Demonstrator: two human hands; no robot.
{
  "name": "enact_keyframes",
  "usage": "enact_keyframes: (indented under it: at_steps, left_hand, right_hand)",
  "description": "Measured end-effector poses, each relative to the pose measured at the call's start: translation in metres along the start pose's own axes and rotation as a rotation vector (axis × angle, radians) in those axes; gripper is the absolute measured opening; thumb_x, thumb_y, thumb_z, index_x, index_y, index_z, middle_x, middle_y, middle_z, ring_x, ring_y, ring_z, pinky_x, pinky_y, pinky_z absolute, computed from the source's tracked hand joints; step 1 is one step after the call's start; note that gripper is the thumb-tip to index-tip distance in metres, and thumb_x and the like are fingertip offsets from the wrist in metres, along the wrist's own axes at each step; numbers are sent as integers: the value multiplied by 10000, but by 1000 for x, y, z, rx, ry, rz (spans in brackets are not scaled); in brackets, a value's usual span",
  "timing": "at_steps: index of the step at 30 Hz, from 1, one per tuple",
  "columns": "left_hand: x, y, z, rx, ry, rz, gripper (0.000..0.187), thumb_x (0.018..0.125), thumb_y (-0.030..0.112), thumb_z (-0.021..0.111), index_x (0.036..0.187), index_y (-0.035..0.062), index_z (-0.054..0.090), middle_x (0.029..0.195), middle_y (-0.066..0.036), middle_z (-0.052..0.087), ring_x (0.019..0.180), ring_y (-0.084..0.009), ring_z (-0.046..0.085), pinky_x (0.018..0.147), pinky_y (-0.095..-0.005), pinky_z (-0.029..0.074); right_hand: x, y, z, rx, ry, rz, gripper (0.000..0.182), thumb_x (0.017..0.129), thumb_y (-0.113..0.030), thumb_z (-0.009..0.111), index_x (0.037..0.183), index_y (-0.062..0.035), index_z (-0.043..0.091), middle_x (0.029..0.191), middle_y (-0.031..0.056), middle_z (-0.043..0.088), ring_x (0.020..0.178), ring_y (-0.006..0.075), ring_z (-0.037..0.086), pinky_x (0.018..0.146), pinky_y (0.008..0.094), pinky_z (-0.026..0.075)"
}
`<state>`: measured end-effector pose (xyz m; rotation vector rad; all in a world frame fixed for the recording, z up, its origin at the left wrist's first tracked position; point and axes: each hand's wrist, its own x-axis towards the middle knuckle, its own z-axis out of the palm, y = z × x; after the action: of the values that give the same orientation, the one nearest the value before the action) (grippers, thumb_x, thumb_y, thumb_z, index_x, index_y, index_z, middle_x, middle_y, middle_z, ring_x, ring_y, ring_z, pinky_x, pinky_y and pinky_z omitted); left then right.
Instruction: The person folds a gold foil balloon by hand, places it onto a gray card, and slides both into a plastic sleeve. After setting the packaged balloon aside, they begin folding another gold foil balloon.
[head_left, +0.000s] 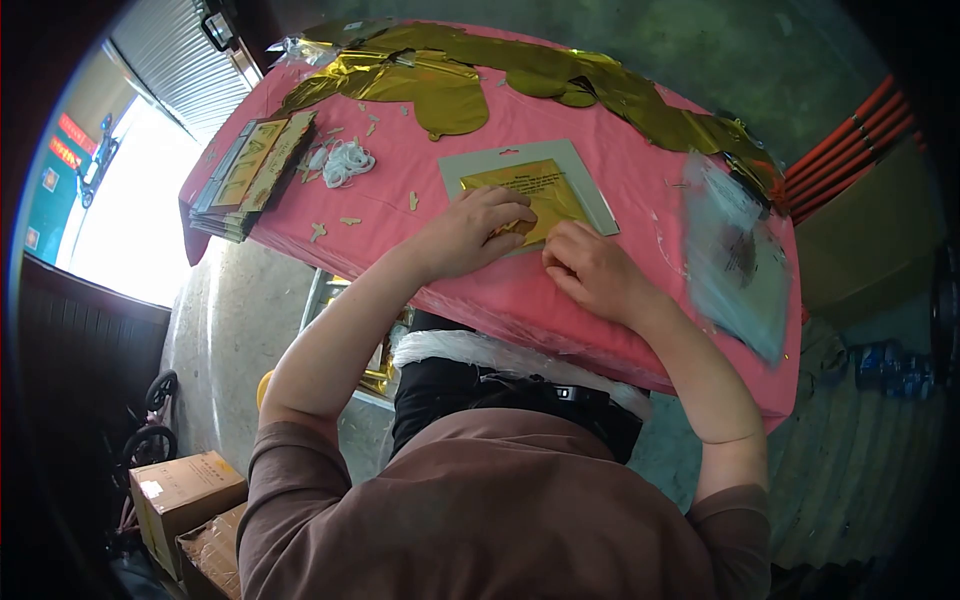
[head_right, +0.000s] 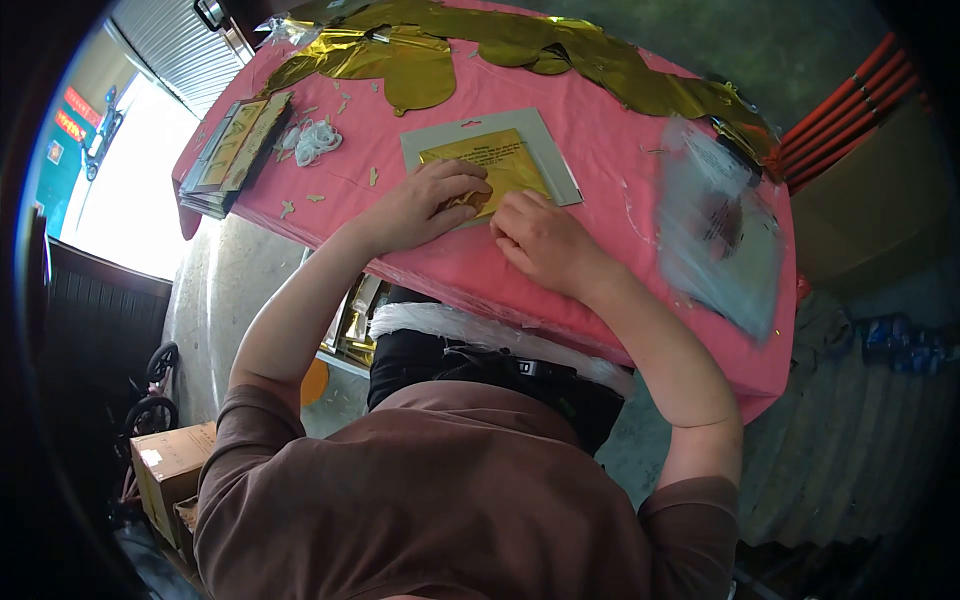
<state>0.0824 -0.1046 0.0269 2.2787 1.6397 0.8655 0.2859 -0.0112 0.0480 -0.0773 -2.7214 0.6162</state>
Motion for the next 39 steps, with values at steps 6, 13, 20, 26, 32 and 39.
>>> enact_keyframes:
  at_steps: [6, 13, 20, 26, 32, 39]
  left_hand:
    - [0, 1, -1, -15, 2, 4, 243, 846, 158, 573, 1070, 64, 577, 1185, -114, 516, 1131, -290, 463, 970, -396, 350]
    - [0, -1, 0, -4, -13, 9, 256, 859, 169, 558, 1093, 65, 565, 1198, -113, 507, 1144, -289, 454, 979, -404, 338]
    - [0, 2, -2, 8, -29, -2, 285, 859, 186, 565, 1118, 69, 553, 1207, -105, 503, 1155, -286, 451, 980, -405, 336]
    - [0, 0, -1, 15, -35, -11, 277, 853, 190, 575, 1104, 75, 557, 1209, -101, 501, 1156, -283, 450, 982, -407, 336]
    - [0, -2, 1, 20, -8, -21, 264, 847, 202, 571, 1084, 88, 566, 1188, -82, 517, 1143, -272, 462, 981, -405, 344]
    - [0, -2, -1, -18, 3, 12, 247, 823, 132, 576, 1060, 66, 577, 1178, -102, 525, 1129, -287, 474, 973, -402, 352]
  right_hand:
    - [2, -6, 4, -28, -113, 97, 89, 776, -54, 560, 855, -14, 543, 852, 126, 545, 834, 304, 560, 720, 396, 456]
    - [15, -8, 7, -133, -200, 92, 72, 760, -53, 542, 808, -9, 512, 836, 139, 553, 797, 321, 577, 709, 414, 462]
    - [16, -3, 12, -234, -152, -19, 127, 693, -29, 547, 817, -15, 524, 892, 137, 531, 880, 298, 546, 783, 383, 470]
    - [13, 3, 11, -197, -162, -80, 131, 677, -47, 561, 791, -15, 504, 867, 138, 509, 853, 303, 518, 762, 393, 449]
    - [-20, -13, -27, 305, -214, 107, 122, 672, 11, 479, 750, -29, 394, 772, 80, 424, 758, 216, 460, 713, 316, 403]
    - [-118, -33, -117, 848, -132, 645, 92, 747, 10, 501, 699, -13, 427, 707, 42, 465, 634, 120, 482, 571, 259, 388]
